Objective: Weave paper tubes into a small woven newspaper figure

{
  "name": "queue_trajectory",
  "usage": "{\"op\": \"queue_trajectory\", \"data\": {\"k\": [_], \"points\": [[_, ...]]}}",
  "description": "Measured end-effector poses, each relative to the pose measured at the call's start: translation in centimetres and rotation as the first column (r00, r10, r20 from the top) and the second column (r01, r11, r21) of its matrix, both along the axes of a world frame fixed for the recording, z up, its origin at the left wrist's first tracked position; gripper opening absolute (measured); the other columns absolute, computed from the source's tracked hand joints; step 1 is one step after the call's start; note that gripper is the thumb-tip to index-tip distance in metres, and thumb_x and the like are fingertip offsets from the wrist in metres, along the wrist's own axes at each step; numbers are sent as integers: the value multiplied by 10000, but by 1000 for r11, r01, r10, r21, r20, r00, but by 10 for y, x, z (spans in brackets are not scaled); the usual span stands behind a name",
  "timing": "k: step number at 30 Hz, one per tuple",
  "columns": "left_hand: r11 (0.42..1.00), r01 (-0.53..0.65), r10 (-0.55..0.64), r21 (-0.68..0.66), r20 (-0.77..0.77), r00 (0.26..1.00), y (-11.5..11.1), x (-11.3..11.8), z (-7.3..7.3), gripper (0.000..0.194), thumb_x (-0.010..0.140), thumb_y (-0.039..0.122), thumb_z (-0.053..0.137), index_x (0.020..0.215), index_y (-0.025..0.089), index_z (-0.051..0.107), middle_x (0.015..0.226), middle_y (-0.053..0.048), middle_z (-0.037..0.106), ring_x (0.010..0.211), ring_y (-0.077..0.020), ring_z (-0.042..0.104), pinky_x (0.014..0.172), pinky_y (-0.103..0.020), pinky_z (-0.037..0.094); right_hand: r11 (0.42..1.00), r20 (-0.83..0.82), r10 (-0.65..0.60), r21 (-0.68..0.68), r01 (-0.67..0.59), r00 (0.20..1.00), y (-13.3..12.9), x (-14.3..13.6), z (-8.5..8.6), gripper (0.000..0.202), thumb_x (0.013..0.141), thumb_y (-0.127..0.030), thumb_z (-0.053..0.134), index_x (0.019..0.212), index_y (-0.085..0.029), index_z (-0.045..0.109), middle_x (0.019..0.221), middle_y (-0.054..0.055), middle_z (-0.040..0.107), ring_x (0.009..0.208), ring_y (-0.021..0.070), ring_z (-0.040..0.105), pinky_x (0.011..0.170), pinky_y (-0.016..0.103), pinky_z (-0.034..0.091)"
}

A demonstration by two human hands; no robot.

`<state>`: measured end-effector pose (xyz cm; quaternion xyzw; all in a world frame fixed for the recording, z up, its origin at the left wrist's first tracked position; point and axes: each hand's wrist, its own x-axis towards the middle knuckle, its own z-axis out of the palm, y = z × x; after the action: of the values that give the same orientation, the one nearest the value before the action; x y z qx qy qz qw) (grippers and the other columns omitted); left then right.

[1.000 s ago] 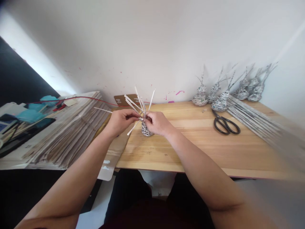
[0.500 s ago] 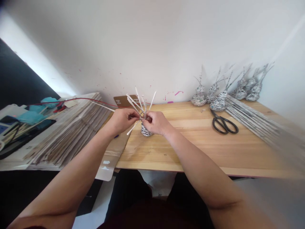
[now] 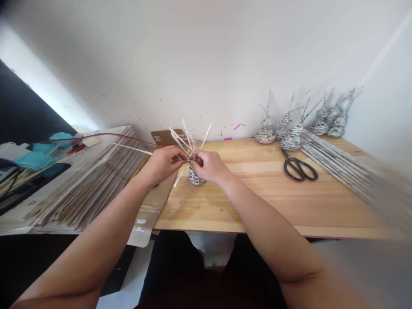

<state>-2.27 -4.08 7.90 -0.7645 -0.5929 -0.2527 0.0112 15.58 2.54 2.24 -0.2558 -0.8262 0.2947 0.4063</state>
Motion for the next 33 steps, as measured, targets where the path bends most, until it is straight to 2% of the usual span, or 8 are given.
{"op": "queue_trajectory", "data": {"k": [5, 14, 18, 21, 23, 25, 28, 33], "points": [[999, -12, 13, -40, 27, 1000, 0, -1, -1, 57, 810, 186, 662, 834, 203, 711, 872, -31, 745, 745, -166, 664, 692, -264, 457, 1000, -15, 5, 30, -4, 1000, -2, 1, 1, 138, 833, -201, 626, 948, -164, 691, 679, 17, 696, 574, 127, 603, 585, 230, 436], [997, -31, 32, -64, 19, 999, -1, 0, -4, 69, 839, 210, 641, 847, 224, 709, 776, -3, 742, 696, -158, 655, 637, -246, 425, 1000, 20, -17, 14, 17, 1000, 0, 2, 5, 103, 832, -214, 633, 859, -156, 714, 656, 20, 694, 570, 128, 601, 583, 237, 420], [998, 11, -10, 57, -19, 1000, 0, 0, -11, 55, 866, 196, 647, 875, 208, 701, 857, -28, 745, 786, -176, 672, 707, -262, 462, 999, 21, -37, 34, 37, 999, 2, 1, 4, 105, 837, -206, 636, 860, -154, 725, 669, 25, 706, 578, 126, 607, 593, 236, 418], [974, 51, -46, 222, -25, 999, -4, 0, -19, 65, 892, 198, 641, 929, 195, 695, 922, -50, 732, 878, -189, 676, 780, -276, 497, 998, 24, -45, 46, 44, 999, 1, 0, 4, 100, 835, -189, 642, 852, -158, 735, 660, 17, 703, 574, 116, 605, 599, 229, 413], [954, 92, -89, 286, -23, 996, -8, -1, -23, 122, 904, 169, 623, 1005, 195, 686, 977, -57, 727, 932, -184, 679, 812, -272, 515, 997, 20, -49, 56, 48, 999, 0, 0, 4, 103, 836, -180, 641, 853, -158, 739, 655, 13, 700, 571, 112, 601, 602, 226, 412], [939, 145, -144, 311, -27, 989, -11, 0, -26, 152, 914, 152, 611, 1043, 196, 677, 1022, -62, 724, 972, -178, 681, 844, -272, 527, 997, 9, -54, 61, 53, 999, 0, -1, 4, 97, 834, -182, 646, 851, -156, 738, 657, 13, 702, 572, 112, 602, 604, 225, 415], [920, 201, -209, 336, -12, 978, -14, 2, -29, 109, 936, 165, 593, 993, 195, 681, 1013, -60, 726, 956, -163, 687, 861, -266, 532, 997, -4, -56, 44, 56, 998, 0, -1, 4, 77, 824, -180, 659, 841, -159, 731, 670, 16, 712, 586, 117, 619, 612, 223, 426], [918, 172, -194, 358, 27, 981, -13, 2, -34, 124, 964, 184, 558, 945, 198, 680, 984, -48, 736, 930, -147, 695, 856, -247, 528, 996, 11, -61, 65, 60, 998, 0, -2, 3, 74, 831, -179, 657, 852, -176, 728, 701, 19, 731, 623, 131, 647, 627, 227, 432]]}}
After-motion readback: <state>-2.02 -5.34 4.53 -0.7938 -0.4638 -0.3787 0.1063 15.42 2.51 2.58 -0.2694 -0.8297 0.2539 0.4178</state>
